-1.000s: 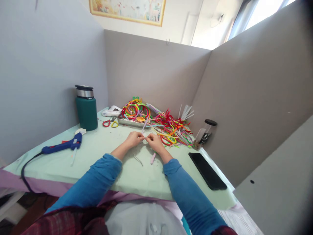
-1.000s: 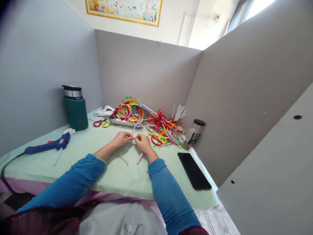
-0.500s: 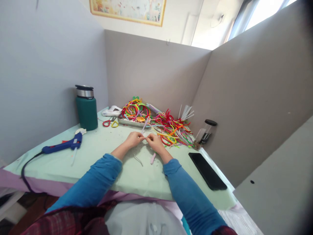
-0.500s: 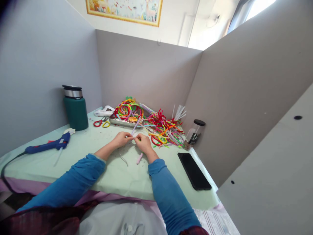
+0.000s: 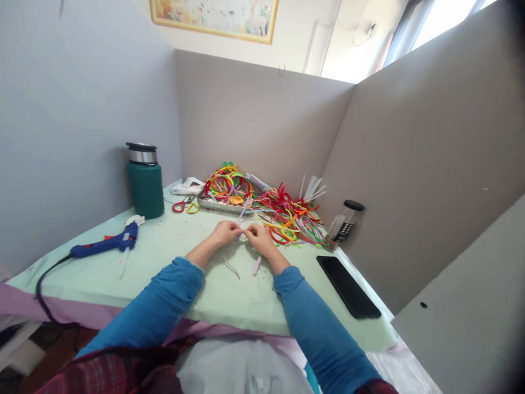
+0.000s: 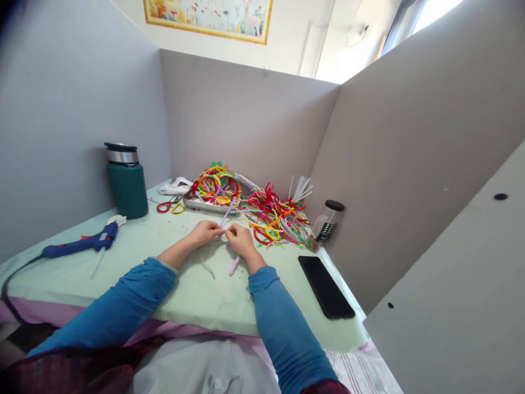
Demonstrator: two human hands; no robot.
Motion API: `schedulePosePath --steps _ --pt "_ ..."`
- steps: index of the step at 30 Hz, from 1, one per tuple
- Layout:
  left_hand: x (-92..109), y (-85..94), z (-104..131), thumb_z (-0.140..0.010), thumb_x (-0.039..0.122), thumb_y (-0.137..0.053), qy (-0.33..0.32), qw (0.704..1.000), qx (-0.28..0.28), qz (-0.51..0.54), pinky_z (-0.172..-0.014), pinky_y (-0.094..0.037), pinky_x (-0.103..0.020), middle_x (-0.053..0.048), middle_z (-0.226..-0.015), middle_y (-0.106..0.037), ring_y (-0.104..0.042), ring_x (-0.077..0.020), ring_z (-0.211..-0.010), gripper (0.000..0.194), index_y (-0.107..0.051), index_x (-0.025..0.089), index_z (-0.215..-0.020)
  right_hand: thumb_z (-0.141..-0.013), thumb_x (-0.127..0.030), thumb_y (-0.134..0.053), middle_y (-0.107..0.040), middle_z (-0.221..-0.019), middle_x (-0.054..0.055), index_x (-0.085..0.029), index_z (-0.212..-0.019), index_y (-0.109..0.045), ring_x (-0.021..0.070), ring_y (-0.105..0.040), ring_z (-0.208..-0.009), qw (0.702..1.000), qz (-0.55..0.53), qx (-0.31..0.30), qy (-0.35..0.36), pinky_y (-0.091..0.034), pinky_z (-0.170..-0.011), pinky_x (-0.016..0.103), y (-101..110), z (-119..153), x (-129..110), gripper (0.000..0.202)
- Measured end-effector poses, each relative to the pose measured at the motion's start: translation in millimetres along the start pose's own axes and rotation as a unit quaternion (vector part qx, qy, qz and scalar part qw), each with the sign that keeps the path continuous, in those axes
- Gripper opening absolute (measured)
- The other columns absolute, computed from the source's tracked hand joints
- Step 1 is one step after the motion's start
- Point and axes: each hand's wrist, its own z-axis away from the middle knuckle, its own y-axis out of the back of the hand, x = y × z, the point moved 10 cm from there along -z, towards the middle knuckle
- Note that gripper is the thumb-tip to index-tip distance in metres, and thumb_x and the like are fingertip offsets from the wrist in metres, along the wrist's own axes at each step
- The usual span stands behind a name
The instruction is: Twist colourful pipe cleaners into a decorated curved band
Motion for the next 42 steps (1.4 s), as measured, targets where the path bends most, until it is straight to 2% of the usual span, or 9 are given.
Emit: schedulePosePath --steps 5,14,22,42 --pt "-0.8 0.5 0.8 -0.069 0.041 -0.055 0.004 1.000 0.000 0.025 -0.050 -0.032 -0.021 0.000 -0.052 -0.056 -0.047 -0.0110 -0.054 0.032 -0.068 0.012 -0.066 -0.075 -0.030 -0.048 -0.055 -0.061 -0.001 -0.017 -0.067 -0.056 0.0110 -0.048 -0.059 1.000 -0.002 0.000 0.003 -0.034 -0.056 0.021 0.7 0.3 -1.8 0.017" --pt "-6.8 -5.8 5.2 -0.070 0.047 -0.055 0.048 0.994 -0.028 0.091 -0.039 -0.025 -0.021 0.005 -0.036 -0.037 -0.034 -0.0079 -0.036 0.037 -0.066 0.011 -0.071 -0.075 -0.030 -0.048 -0.054 -0.060 -0.002 -0.017 -0.067 -0.056 0.0109 -0.048 -0.059 1.000 0.000 0.002 0.009 -0.034 -0.056 0.021 0.6 0.8 -3.2 0.017" --pt "-9.5 -9.4 5.8 -0.067 0.054 -0.057 0.065 0.990 -0.041 0.117 -0.038 -0.023 -0.021 0.006 -0.035 -0.035 -0.031 -0.0069 -0.034 0.044 -0.066 0.011 -0.071 -0.075 -0.030 -0.048 -0.055 -0.061 -0.001 -0.017 -0.069 -0.058 0.0111 -0.048 -0.059 1.000 0.003 0.001 0.014 -0.034 -0.056 0.022 0.8 0.8 -4.2 0.018" --pt "-10.6 -15.8 9.0 -0.071 0.051 -0.054 0.082 0.987 -0.062 0.127 -0.035 -0.023 -0.021 0.006 -0.035 -0.033 -0.030 -0.0071 -0.030 0.039 -0.062 0.012 -0.071 -0.075 -0.030 -0.049 -0.057 -0.063 -0.002 -0.018 -0.069 -0.058 0.0107 -0.048 -0.059 1.000 0.019 -0.008 -0.002 -0.033 -0.056 0.021 -3.0 0.5 0.2 0.017"
